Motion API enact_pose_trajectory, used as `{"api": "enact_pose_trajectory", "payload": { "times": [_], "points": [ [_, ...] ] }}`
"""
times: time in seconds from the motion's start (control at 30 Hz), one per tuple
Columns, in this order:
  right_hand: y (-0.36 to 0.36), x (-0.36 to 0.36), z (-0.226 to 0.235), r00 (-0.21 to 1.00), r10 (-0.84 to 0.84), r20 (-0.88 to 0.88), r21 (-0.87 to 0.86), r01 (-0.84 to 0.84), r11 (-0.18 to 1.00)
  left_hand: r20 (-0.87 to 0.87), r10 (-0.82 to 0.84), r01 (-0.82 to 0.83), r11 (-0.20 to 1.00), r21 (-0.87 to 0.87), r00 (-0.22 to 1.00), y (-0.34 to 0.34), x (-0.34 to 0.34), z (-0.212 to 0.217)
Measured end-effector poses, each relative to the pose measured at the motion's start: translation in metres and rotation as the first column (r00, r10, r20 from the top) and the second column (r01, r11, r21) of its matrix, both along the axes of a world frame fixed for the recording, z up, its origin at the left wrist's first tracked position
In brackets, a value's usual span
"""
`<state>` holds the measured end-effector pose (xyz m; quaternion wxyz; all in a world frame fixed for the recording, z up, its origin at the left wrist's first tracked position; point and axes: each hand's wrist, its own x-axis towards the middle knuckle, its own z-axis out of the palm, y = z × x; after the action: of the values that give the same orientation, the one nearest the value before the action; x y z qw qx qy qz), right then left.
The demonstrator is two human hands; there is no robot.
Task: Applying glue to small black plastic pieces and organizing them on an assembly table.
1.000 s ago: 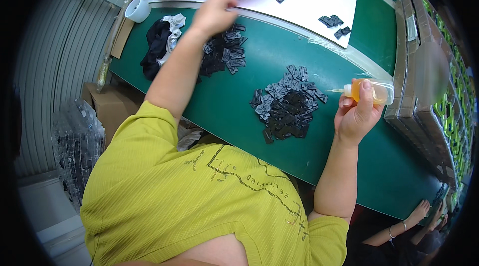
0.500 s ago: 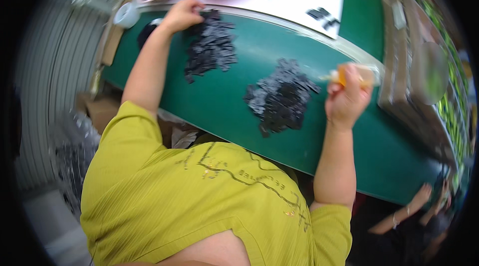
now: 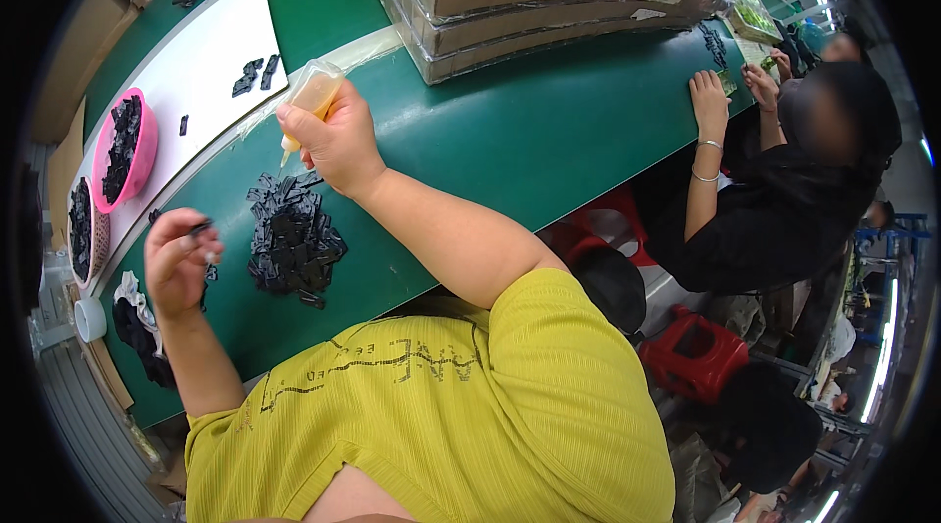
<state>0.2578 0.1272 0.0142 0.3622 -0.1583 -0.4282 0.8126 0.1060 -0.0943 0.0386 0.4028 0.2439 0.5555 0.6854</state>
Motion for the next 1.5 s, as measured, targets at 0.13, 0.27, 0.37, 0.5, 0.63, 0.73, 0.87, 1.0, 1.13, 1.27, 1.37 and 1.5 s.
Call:
{"api": "enact_pose_trajectory", "payload": {
  "times": [0.13,0.27,0.37,0.5,0.63,0.73,0.87,1.0,1.13,1.27,1.37,1.5],
  "points": [
    [-0.001,0.0,-0.001,0.999,-0.021,-0.031,-0.01,0.021,1.0,0.193,-0.066,0.079,0.995,-0.062,0.979,0.043,0.036,0.001],
    [0.001,0.002,-0.001,0.999,-0.037,-0.033,-0.013,0.036,0.999,0.149,-0.024,0.052,0.981,-0.186,0.989,0.052,0.049,-0.006],
    [0.001,0.003,-0.004,0.999,-0.016,-0.047,0.01,0.016,1.0,0.13,0.037,-0.014,0.984,-0.177,0.991,0.049,0.05,-0.017],
    [-0.007,0.002,-0.002,0.995,-0.032,-0.097,0.037,0.036,0.999,0.167,-0.054,0.076,0.989,-0.129,0.984,0.045,0.048,-0.024],
    [-0.013,0.001,0.0,0.998,-0.017,-0.057,0.098,0.023,0.995,0.171,-0.045,0.073,0.984,-0.162,0.984,0.046,0.049,-0.025],
    [-0.016,0.0,-0.002,0.999,-0.013,-0.038,0.262,0.022,0.965,0.154,-0.045,0.071,0.984,-0.164,0.987,0.047,0.049,-0.026],
    [-0.02,0.004,-0.005,1.0,-0.018,-0.008,0.276,0.02,0.961,0.126,-0.05,0.067,0.988,-0.14,0.991,0.047,0.051,-0.029],
    [-0.018,0.007,-0.01,0.999,0.045,-0.002,0.207,-0.043,0.977,0.103,-0.035,0.045,0.994,-0.1,0.994,0.048,0.051,-0.032],
    [-0.019,0.004,-0.008,0.997,0.08,-0.008,0.189,-0.077,0.979,0.075,-0.013,0.026,0.986,-0.168,0.997,0.047,0.052,-0.027],
    [-0.017,0.001,-0.002,0.999,0.015,-0.036,0.207,-0.007,0.978,0.047,0.009,-0.001,0.986,-0.168,0.999,0.049,0.05,-0.025],
    [-0.017,0.001,-0.001,0.999,-0.013,-0.037,0.211,0.021,0.977,0.057,0.045,-0.034,0.982,-0.188,0.997,0.048,0.05,-0.027],
    [-0.013,0.004,-0.007,1.0,-0.012,-0.022,0.183,0.016,0.983,0.049,0.036,-0.029,0.99,-0.139,0.998,0.045,0.05,-0.031]
  ]
}}
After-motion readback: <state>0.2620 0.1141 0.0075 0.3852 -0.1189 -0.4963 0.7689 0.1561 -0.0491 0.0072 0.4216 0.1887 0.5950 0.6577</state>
